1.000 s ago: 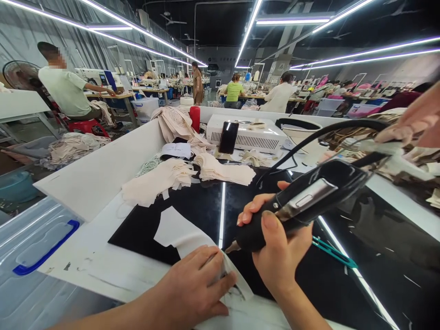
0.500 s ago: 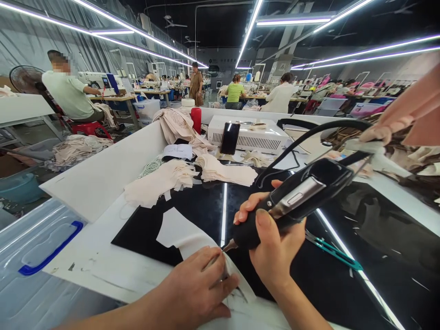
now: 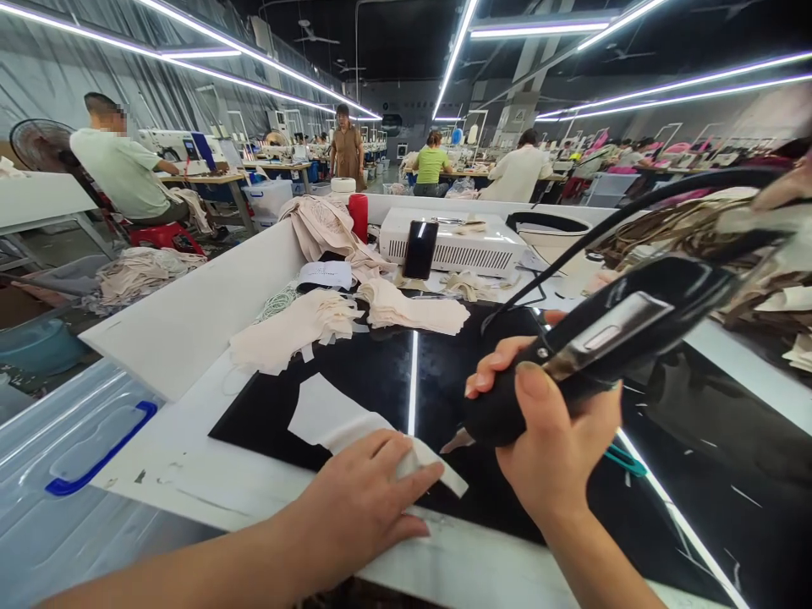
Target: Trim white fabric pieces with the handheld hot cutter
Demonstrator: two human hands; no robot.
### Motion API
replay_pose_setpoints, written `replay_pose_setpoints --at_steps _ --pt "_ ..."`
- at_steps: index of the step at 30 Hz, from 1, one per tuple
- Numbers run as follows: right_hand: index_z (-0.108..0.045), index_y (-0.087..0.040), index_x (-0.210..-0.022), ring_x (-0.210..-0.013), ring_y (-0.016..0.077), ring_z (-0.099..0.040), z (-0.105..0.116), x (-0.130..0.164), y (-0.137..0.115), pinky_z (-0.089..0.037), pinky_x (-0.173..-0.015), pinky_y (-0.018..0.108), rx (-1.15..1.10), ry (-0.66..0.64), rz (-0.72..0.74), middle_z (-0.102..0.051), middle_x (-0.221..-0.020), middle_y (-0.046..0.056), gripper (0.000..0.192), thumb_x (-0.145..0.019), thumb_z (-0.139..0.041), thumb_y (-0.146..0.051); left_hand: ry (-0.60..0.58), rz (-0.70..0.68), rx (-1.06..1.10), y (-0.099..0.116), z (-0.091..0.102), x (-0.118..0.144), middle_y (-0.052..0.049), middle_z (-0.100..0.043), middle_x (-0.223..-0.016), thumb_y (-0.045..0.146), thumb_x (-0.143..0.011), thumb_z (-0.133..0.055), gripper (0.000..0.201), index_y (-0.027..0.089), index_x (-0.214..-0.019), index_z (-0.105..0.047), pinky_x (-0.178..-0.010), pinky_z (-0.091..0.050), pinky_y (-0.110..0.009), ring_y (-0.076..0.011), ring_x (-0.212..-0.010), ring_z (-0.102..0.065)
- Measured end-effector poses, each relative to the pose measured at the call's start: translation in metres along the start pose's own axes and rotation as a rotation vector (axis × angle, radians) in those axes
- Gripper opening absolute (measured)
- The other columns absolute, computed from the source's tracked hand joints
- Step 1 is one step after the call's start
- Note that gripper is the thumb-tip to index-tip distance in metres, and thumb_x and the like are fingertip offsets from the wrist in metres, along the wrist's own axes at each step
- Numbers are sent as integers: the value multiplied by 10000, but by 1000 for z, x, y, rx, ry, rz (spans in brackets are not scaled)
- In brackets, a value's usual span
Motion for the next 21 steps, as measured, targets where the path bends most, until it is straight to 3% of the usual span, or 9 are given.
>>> replay_pose_setpoints --at_steps 4,8,11,15,21 --pt "-620 -261 -1173 -549 155 -616 25 -2 -16 -548 -481 301 7 83 -19 -680 -729 -57 443 -792 -844 -290 -109 52 129 -8 4 -16 -105 -661 -1310 173 -1049 -575 519 207 -1546 -426 -1006 -577 -395 -246 -1187 -649" --pt "-637 -263 -1180 -545 162 -620 41 6 -22 -555 -463 305 5 113 -56 -690 -737 -44 469 -764 -853 -290 -159 12 151 -16 0 -28 -86 -671 -1327 -60 -920 -491 558 164 -1431 -503 -1016 -556 -344 -209 -1199 -635" --pt "-639 -261 -1190 -542 166 -622 42 13 -24 -556 -463 310 -18 98 -51 -691 -739 -38 466 -776 -850 -301 -172 -18 -14 -18 -8 -34 -106 -674 -1285 -66 -900 -524 438 147 -1280 -565 -982 -555 -362 -237 -1166 -630" --pt "-626 -272 -1221 -560 162 -635 36 21 -22 -565 -500 316 -29 42 -39 -693 -761 -39 455 -822 -839 -323 -159 27 -223 -17 -16 -42 -103 -669 -1179 58 -1012 -540 199 152 -1181 -587 -899 -551 -385 -245 -1000 -644" --pt "-611 -274 -1250 -576 153 -639 36 24 -17 -580 -522 312 -39 44 -25 -698 -787 -41 472 -837 -836 -320 -176 105 -308 -17 -20 -41 -108 -669 -1188 142 -1034 -576 189 149 -1222 -592 -849 -546 -388 -263 -1010 -646"
Point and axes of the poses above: each hand's wrist, its own x-axis away from the middle knuckle, its own z-axis out of the back of the hand, y = z × x, the point moved 10 cm from there along -x, towards the middle knuckle
